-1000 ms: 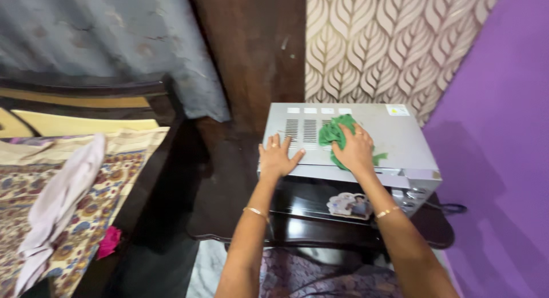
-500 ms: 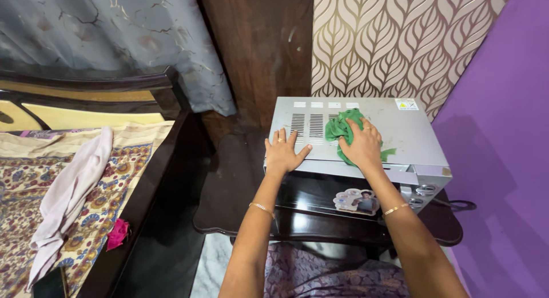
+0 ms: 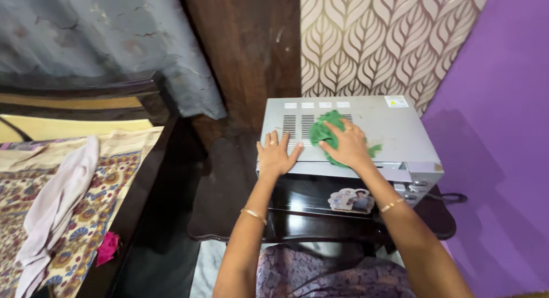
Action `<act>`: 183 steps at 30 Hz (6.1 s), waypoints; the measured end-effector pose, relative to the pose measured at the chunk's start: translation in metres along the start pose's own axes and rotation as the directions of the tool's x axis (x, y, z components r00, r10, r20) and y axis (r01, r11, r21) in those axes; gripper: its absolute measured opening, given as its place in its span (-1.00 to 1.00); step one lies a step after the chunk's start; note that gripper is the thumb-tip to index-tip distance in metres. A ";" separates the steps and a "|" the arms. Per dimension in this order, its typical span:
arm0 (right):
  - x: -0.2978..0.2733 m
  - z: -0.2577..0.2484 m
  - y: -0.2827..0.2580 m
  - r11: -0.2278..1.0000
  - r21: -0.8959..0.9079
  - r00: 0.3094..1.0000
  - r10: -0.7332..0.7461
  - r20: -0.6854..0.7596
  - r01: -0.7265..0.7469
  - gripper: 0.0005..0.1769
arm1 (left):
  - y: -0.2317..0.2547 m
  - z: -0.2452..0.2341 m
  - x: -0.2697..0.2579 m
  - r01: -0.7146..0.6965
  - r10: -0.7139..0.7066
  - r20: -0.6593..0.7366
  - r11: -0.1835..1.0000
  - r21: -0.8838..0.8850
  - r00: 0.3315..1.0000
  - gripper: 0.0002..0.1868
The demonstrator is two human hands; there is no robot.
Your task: The person wipes the exterior surfaces of a microwave oven with a green cloth. They clean the top, front, and side panels in a repetitive manner.
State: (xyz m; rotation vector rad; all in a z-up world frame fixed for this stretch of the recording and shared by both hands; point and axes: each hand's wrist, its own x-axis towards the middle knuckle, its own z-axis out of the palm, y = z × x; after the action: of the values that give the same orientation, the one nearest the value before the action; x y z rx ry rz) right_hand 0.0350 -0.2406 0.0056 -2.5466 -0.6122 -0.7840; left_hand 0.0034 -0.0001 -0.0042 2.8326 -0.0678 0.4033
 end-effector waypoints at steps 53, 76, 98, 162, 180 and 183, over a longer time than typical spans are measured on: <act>0.133 0.113 -0.006 0.997 -0.077 0.987 0.004 0.160 0.008 -0.40 | 0.000 -0.011 0.000 -0.010 0.010 0.034 1.000 0.015 0.999 0.20; -0.001 -0.011 0.057 0.932 -0.236 0.955 0.294 0.046 -0.275 -0.43 | 0.001 0.000 0.003 -0.005 0.005 0.000 0.998 0.055 1.000 0.05; -0.031 -0.052 0.120 0.939 -0.158 0.952 0.302 -0.058 -0.307 -0.39 | -0.010 0.003 0.003 -0.013 0.013 0.012 1.000 -0.008 1.000 0.02; -0.206 0.040 0.058 0.892 -0.442 0.834 -0.314 -0.454 0.095 -0.45 | -0.003 -0.009 -0.001 -0.072 0.071 0.028 0.997 0.028 0.997 -0.03; -0.201 0.124 0.032 0.977 -0.209 0.869 -0.068 -0.491 -0.041 -0.37 | 0.003 -0.013 -0.004 -0.058 0.058 -0.025 0.998 -0.014 0.998 -0.10; -0.190 0.157 -0.039 0.994 -0.078 0.924 -0.095 -0.370 0.071 -0.33 | 0.004 -0.011 -0.003 -0.046 0.046 -0.046 0.999 0.001 0.998 -0.13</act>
State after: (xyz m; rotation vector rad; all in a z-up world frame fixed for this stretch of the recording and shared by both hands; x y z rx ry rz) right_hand -0.0603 -0.1855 -0.2179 -2.3437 -0.5765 -1.2978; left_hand -0.0032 -0.0011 0.0065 2.8245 -0.1233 0.4780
